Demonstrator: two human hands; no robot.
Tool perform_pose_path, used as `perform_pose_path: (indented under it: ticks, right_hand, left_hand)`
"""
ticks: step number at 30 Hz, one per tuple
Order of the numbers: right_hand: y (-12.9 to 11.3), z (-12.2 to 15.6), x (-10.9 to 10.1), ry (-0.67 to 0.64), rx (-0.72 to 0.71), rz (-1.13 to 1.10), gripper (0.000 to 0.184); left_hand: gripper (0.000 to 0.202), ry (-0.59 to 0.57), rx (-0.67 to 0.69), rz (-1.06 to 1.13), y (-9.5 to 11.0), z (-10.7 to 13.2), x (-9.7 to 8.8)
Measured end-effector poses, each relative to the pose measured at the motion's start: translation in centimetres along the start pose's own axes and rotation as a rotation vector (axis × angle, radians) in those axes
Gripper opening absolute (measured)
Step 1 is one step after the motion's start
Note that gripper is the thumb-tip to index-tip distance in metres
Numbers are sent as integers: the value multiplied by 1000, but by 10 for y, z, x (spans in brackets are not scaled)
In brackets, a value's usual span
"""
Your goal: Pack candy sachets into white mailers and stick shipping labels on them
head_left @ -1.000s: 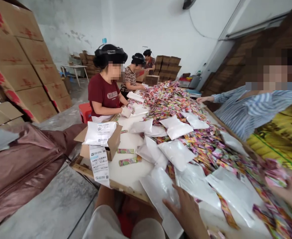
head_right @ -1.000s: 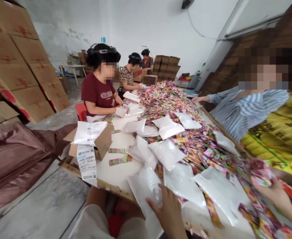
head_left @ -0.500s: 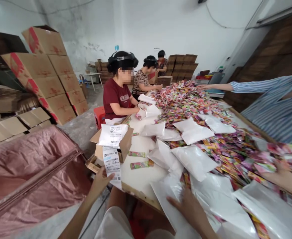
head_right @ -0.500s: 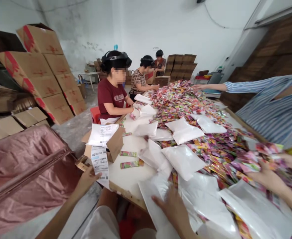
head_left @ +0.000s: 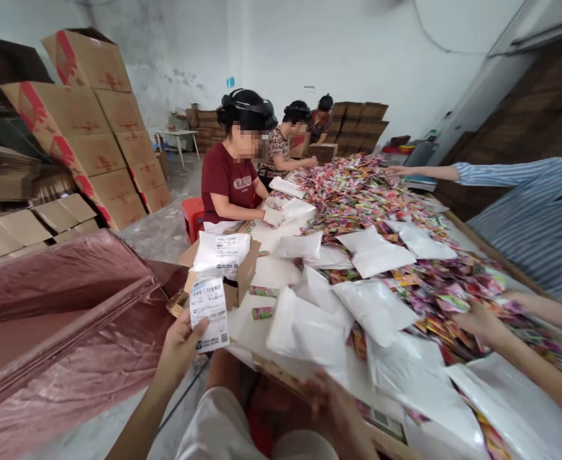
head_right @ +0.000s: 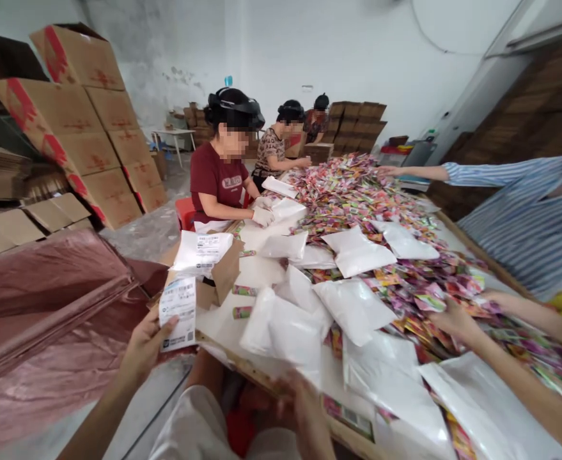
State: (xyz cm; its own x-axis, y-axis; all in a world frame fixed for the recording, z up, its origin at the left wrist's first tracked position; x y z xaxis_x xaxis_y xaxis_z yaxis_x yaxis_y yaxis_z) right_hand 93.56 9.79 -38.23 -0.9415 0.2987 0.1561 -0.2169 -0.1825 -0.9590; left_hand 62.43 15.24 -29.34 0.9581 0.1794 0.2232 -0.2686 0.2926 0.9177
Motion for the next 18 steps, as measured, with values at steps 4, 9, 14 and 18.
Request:
perform_pose_path:
  ticks: [4, 9, 14, 18]
  right_hand:
    - [8, 22, 49, -341, 55, 99, 60]
    - [-69, 16, 92, -428, -237, 136, 47]
    - [-136, 36, 128, -484, -776, 275, 56]
    - [-125, 55, 140, -481, -1112, 510, 24]
  left_hand:
    - [65, 60, 64, 12, 18, 11, -2]
    - [44, 161, 322, -25, 66, 28, -15]
    - [20, -35, 163, -364, 41, 49, -1]
    - [24, -202, -229, -113, -4, 58, 13]
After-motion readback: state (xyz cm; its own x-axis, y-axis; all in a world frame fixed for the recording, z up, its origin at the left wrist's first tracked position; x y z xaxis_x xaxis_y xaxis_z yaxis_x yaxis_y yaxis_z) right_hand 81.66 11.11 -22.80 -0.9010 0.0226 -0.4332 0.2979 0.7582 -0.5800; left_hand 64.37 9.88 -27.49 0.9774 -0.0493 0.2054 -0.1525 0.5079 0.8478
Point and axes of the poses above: each hand's wrist, its own z-axis away from the middle knuckle, its own x-axis out of the palm, y = z × x, the point moved 5 cm from there along -z, towards the middle knuckle, and after that the axes turned 14 degrees about -x, right-handed, at the moved point
